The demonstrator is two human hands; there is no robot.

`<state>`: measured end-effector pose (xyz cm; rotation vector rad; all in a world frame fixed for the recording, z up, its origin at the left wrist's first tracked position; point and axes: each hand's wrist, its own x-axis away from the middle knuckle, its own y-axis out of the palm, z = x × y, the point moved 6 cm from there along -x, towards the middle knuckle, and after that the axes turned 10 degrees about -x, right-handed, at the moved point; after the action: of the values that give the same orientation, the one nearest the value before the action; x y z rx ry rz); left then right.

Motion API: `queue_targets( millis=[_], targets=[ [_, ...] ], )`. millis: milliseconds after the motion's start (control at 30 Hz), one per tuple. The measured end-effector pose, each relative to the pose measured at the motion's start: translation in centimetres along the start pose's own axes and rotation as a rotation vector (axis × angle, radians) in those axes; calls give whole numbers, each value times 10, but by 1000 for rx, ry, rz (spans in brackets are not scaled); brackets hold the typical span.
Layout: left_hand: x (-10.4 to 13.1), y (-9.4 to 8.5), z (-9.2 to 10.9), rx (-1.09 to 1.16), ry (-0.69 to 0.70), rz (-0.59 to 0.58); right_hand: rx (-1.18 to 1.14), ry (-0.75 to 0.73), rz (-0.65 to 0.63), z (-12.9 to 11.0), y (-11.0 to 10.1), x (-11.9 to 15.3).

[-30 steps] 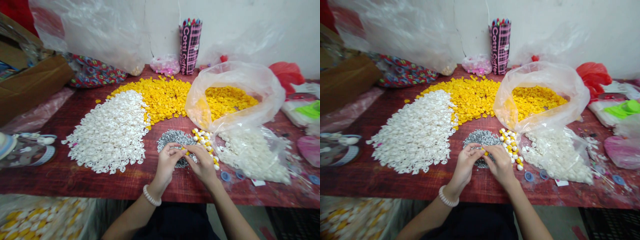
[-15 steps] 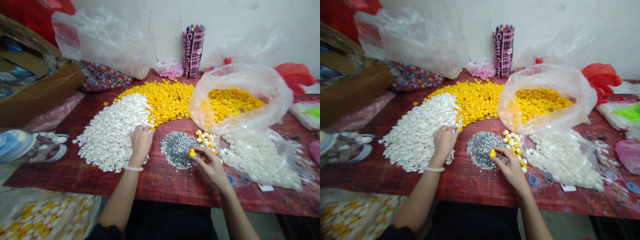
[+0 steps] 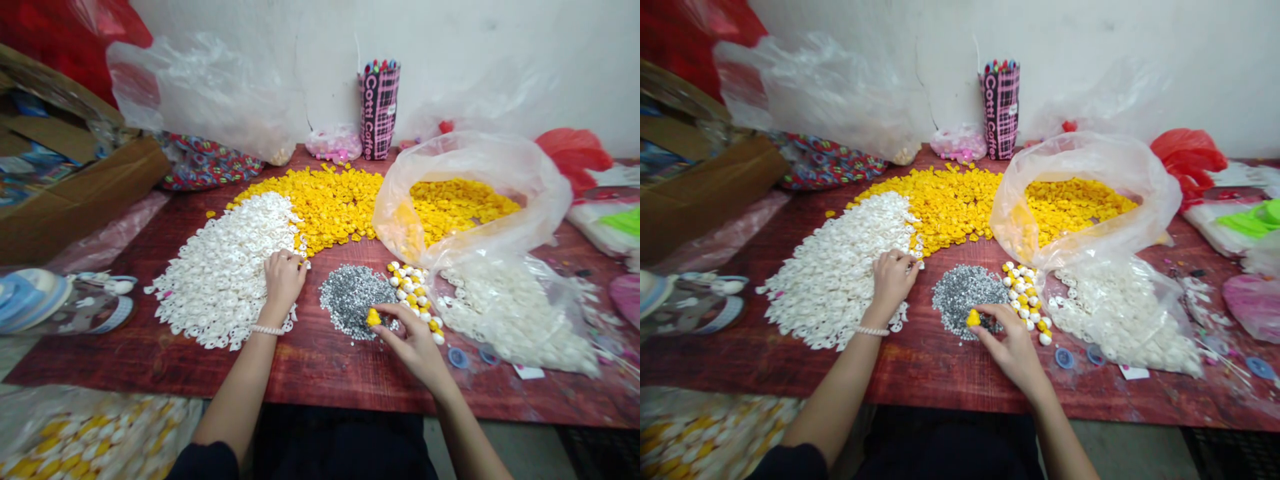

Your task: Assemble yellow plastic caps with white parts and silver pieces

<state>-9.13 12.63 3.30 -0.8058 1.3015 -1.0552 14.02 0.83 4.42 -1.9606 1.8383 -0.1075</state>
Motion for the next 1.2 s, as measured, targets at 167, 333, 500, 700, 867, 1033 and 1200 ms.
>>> queue_targets(
  millis=[167, 333, 500, 700, 867, 1033, 1200],
  targets=[
    [30, -12, 47, 894, -178, -142, 46, -153, 199, -26, -4, -13],
    [57, -29, 93, 1348, -246, -346, 112, -346, 270, -47, 0, -20],
    [66, -38, 106, 1592, -280, -528, 142, -386, 279, -48, -4, -17],
    [75, -34, 110, 1846, -534, -547, 171, -367, 223, -51, -6, -15],
    [77, -28, 105, 1894, -634, -456, 200, -410, 233, -52, -5, -13],
    [78, -27, 106, 1916, -628, -590, 180, -441, 208, -52, -10, -13],
    [78, -30, 103, 1781, -539, -533, 172, -489, 132, -53, -18, -16]
  ],
)
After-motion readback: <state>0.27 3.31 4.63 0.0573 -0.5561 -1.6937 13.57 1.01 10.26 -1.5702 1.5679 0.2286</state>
